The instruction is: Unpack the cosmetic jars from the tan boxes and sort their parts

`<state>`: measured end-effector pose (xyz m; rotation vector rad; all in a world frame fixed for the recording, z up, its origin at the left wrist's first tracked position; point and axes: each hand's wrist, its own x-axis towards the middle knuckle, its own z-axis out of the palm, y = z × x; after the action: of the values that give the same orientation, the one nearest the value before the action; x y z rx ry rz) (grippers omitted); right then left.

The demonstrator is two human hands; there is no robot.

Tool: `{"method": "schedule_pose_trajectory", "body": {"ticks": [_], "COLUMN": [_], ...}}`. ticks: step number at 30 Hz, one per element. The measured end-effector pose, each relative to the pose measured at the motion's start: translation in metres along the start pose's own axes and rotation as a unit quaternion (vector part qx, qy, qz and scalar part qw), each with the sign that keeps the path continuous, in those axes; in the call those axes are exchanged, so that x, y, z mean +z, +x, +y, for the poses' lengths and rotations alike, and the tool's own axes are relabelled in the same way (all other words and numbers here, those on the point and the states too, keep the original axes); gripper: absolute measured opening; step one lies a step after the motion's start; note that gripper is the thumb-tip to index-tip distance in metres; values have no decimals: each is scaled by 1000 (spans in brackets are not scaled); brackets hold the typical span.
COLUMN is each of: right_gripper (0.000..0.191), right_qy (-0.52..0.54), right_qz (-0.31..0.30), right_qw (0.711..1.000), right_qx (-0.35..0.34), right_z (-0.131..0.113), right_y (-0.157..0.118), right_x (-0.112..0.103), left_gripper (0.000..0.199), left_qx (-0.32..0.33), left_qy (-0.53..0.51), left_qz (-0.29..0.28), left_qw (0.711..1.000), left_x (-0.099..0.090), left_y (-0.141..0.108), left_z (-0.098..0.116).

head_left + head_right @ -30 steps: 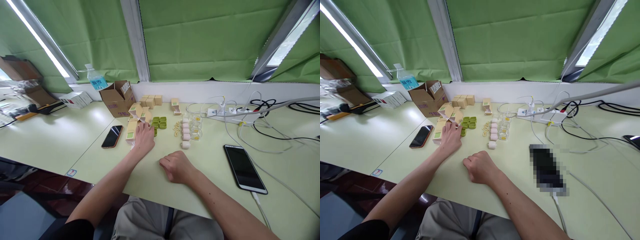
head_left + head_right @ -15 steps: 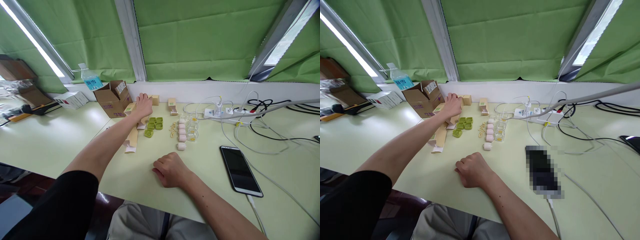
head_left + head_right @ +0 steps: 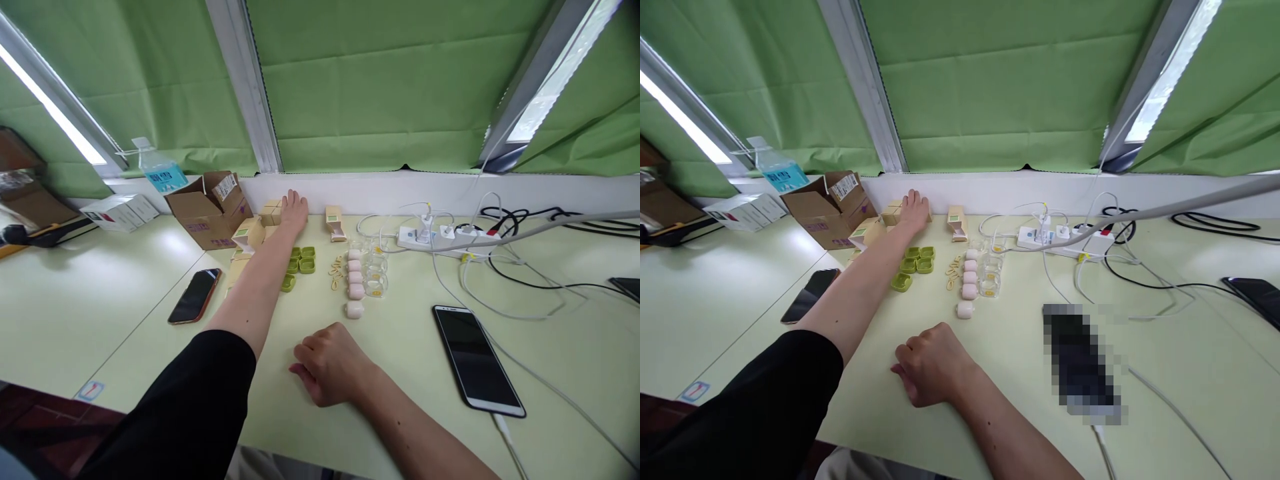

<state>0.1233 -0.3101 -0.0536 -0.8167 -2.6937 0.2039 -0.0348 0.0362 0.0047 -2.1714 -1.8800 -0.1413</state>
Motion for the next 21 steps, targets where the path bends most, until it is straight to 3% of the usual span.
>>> {"method": "schedule_pose_trajectory", "body": {"ticks": [9,13,17,21], "right_gripper": [23,22,20,30], "right_qy": [-3,-15,-65,-138], "right_qz": [8,46,166,340], "right_qw": [1000,999,984,929], "right_qx": [-3,-16,-21,56], "right_z": [0,3,8,18], "right_y": [0,-2,-3,-3], "right_x": [1,4,3,-12], "left_gripper": [78,80,83,73], "left_qx": [47,52,38,25], "left_qy": [-44,-74,-122,-313], "left_qz": [-5,-2,45,103], "left_qw": [998,996,991,944], "left_x": [-3,-15,-44,-77], "left_y": [-8,-17,-39,-105], "left_z": [-6,-1,10,28]}}
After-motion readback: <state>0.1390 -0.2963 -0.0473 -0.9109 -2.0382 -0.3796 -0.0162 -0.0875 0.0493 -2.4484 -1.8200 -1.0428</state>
